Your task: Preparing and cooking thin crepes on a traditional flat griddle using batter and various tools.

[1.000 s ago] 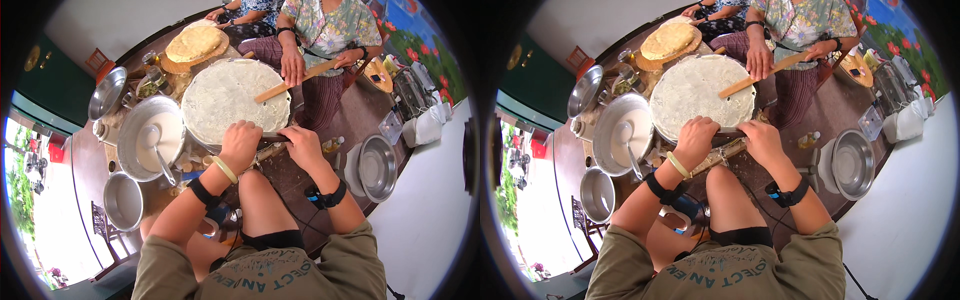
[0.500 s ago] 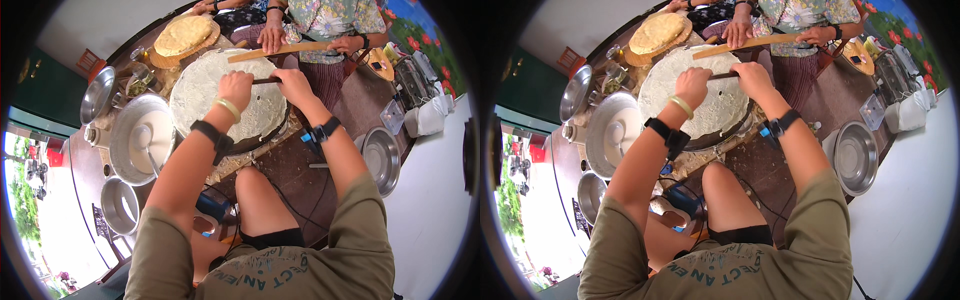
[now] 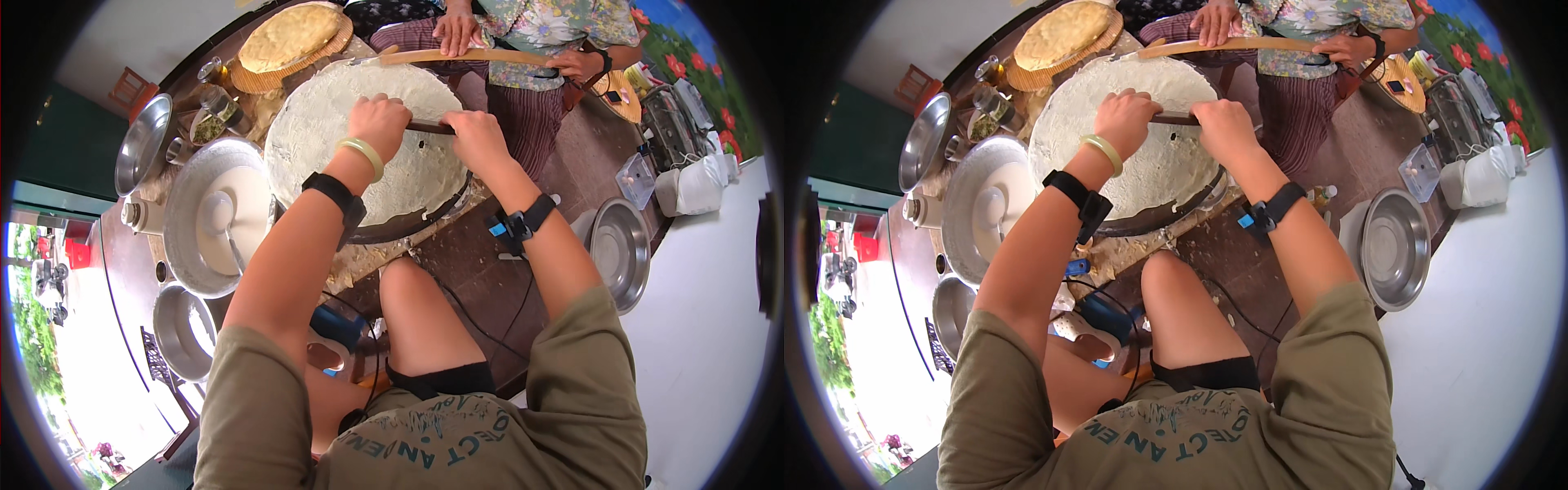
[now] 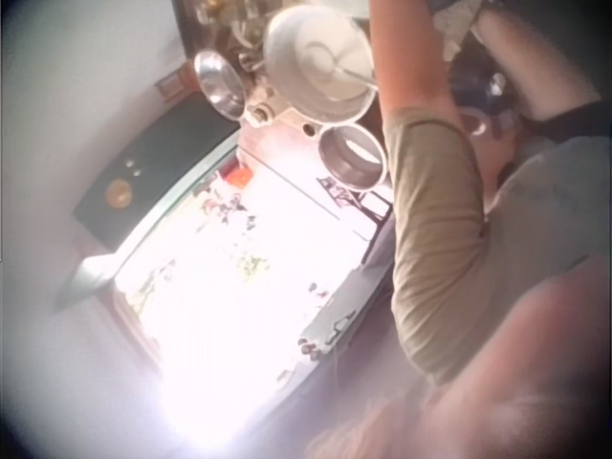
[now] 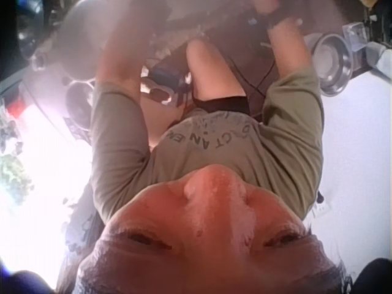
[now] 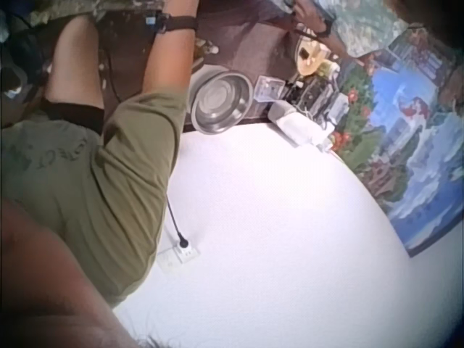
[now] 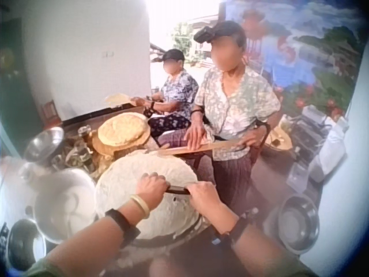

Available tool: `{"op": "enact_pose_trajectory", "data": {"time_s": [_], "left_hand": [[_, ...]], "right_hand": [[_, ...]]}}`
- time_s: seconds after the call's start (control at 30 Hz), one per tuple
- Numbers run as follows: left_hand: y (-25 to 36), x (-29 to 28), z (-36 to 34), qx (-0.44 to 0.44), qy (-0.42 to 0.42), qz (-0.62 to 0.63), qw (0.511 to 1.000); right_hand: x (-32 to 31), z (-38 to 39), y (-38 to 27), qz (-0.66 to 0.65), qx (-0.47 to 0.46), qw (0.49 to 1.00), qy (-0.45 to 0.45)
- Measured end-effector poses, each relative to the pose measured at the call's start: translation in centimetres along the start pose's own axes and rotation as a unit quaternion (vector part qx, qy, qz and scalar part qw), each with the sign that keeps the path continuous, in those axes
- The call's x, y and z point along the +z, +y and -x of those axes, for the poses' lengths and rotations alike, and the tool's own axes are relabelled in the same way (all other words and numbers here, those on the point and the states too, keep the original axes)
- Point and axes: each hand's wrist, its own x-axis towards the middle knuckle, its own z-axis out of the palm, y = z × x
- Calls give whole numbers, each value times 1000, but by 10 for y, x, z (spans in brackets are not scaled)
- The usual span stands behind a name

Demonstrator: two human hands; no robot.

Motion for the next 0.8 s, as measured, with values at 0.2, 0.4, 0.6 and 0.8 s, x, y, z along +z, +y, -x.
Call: {"op": "enact_pose_trajectory", "data": {"time_s": [0.2,0.4,0.6,0.8], "left_hand": [[7,-8,23,50,-9,-14,999],[15,-10,49,66,5,-4,998],[12,-8,75,73,21,30,997],[20,-13,97,68,12,24,997]], "right_hand": [[-8,36,-24,-29,1,999,27],[-9,61,-44,-30,9,999,32],[-5,76,-65,-30,6,999,36],[-10,89,-73,-37,-22,998,39]]}}
